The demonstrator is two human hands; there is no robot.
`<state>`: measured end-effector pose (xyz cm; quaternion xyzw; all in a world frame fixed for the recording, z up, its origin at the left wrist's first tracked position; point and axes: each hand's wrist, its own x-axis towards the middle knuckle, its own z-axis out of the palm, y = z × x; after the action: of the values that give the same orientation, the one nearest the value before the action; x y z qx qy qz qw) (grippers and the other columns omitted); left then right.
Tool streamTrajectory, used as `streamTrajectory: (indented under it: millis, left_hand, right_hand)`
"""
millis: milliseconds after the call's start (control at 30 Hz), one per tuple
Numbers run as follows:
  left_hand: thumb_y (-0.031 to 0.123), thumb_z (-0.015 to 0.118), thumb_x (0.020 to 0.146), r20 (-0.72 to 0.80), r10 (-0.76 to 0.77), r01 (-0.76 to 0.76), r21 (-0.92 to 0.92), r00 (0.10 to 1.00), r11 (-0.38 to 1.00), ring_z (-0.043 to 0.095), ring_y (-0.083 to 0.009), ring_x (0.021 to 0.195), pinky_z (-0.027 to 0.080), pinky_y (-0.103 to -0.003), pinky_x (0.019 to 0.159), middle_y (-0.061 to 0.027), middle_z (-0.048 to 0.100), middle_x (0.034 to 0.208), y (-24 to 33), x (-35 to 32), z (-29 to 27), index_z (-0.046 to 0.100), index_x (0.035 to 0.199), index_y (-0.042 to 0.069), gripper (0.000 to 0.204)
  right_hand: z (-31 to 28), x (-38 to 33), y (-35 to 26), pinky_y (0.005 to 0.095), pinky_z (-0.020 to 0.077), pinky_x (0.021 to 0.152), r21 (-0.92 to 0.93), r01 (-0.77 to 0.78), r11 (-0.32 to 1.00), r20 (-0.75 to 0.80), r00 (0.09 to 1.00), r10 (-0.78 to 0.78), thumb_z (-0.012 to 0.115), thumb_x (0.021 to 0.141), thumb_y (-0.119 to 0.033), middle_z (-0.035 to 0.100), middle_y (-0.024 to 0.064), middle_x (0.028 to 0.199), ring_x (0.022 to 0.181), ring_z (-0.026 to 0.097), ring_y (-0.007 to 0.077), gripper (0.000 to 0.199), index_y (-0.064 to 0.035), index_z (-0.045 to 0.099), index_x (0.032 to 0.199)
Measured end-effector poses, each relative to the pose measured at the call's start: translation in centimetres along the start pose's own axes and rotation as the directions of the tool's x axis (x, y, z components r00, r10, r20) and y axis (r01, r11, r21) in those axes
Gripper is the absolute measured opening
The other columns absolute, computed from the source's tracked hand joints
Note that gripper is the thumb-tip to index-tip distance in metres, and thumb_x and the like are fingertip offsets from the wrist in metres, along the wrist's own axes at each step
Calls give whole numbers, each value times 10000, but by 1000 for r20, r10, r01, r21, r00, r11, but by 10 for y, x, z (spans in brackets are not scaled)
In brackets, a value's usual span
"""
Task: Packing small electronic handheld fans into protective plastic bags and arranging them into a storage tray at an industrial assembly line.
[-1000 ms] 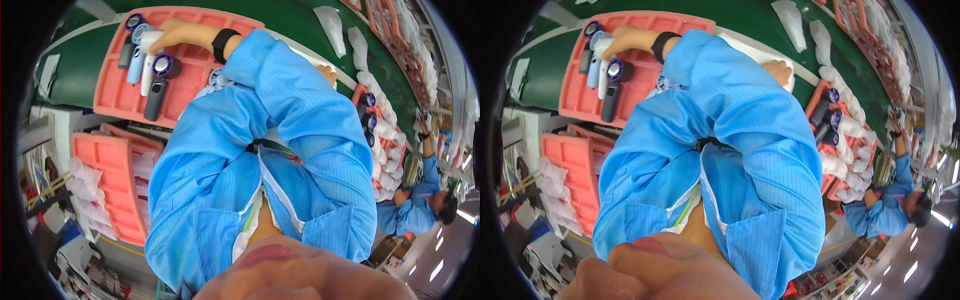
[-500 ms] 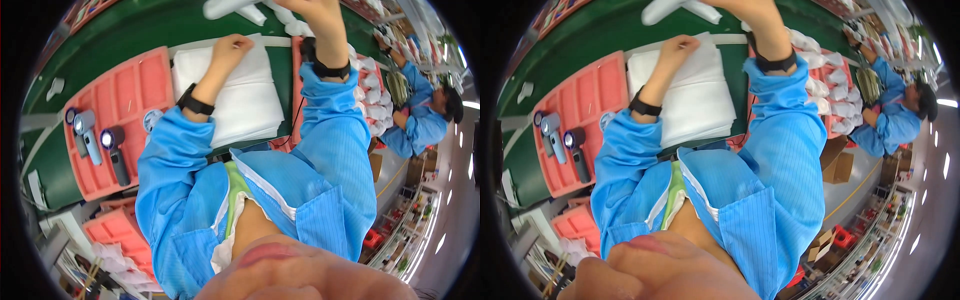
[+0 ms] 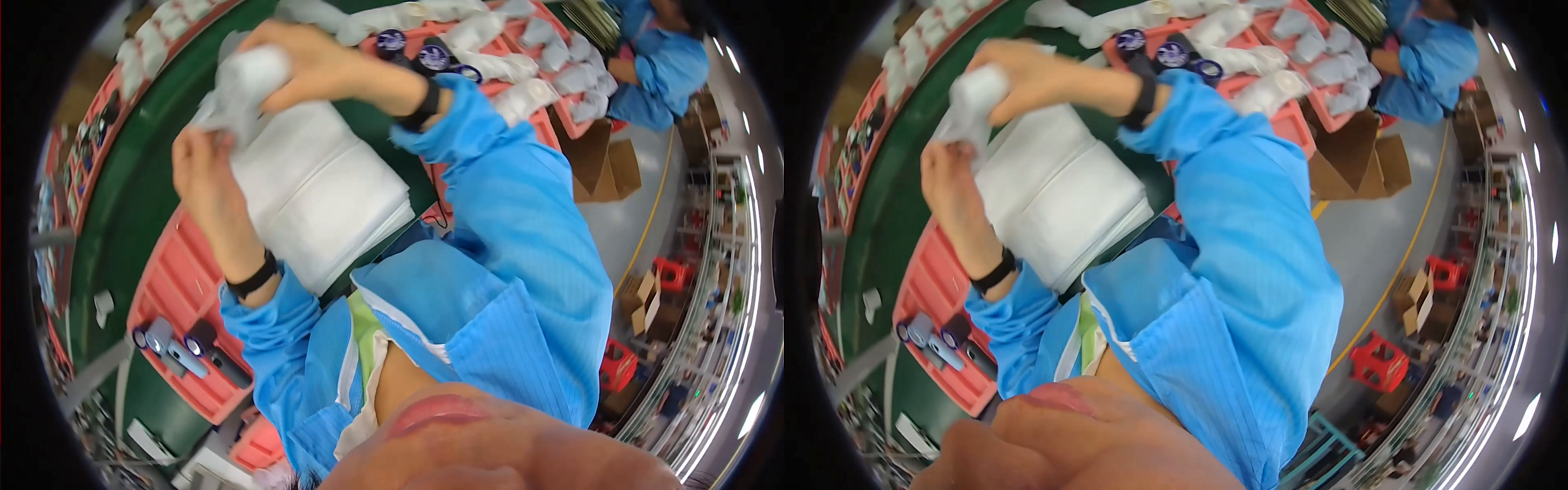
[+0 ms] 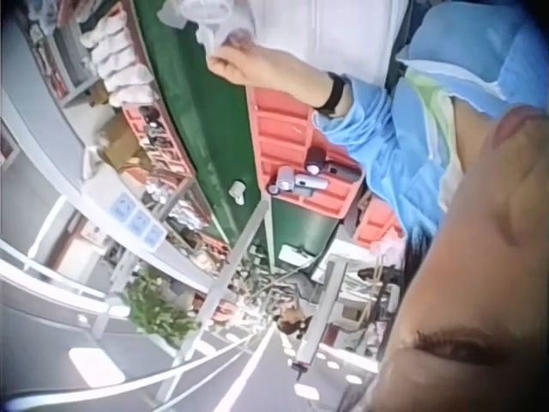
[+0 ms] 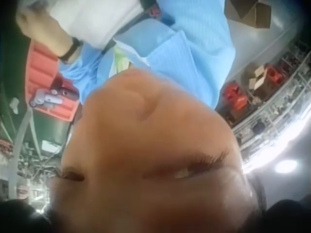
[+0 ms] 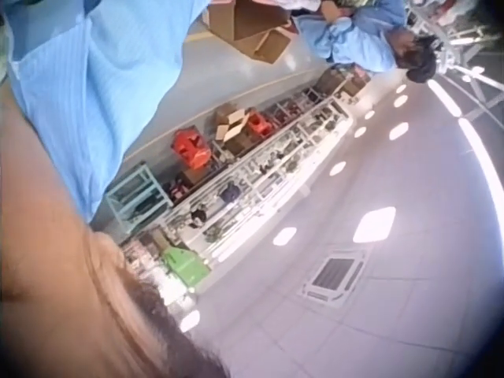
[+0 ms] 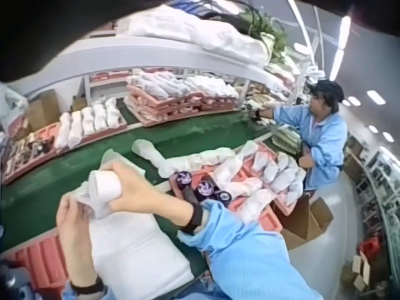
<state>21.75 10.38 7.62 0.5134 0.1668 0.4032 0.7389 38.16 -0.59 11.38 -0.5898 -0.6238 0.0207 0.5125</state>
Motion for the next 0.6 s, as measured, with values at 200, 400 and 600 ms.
streamTrajectory:
  millis: [200,400,600]
  left_hand:
    - [126,560,948,-6,170,-165,-266,985,950,592,-177,912,467,-278,807,-102,609,1023,35,-15,15,545,1042,-1,159]
    - [24,611,890,-19,549,-469,494,836,732,613,-181,899,509,-275,763,-124,620,1048,20,-21,7,566,1060,-34,185]
    - [-108,662,774,520,679,-732,680,517,37,630,-196,815,524,-258,655,-133,627,1047,16,-20,9,608,1100,-20,342]
  right_hand:
    - [53,-9,-15,388,502,765,-269,199,942,-27,976,-214,788,600,-64,540,123,1065,960,548,310,659,-53,527,1206]
    - [64,-4,-22,384,512,702,-302,169,938,-57,979,-195,816,597,-110,532,122,1058,946,546,304,743,-55,499,1267]
    - [57,2,-17,383,509,696,-279,167,946,-74,978,-194,820,605,-165,532,138,1034,929,548,303,726,-47,505,1249]
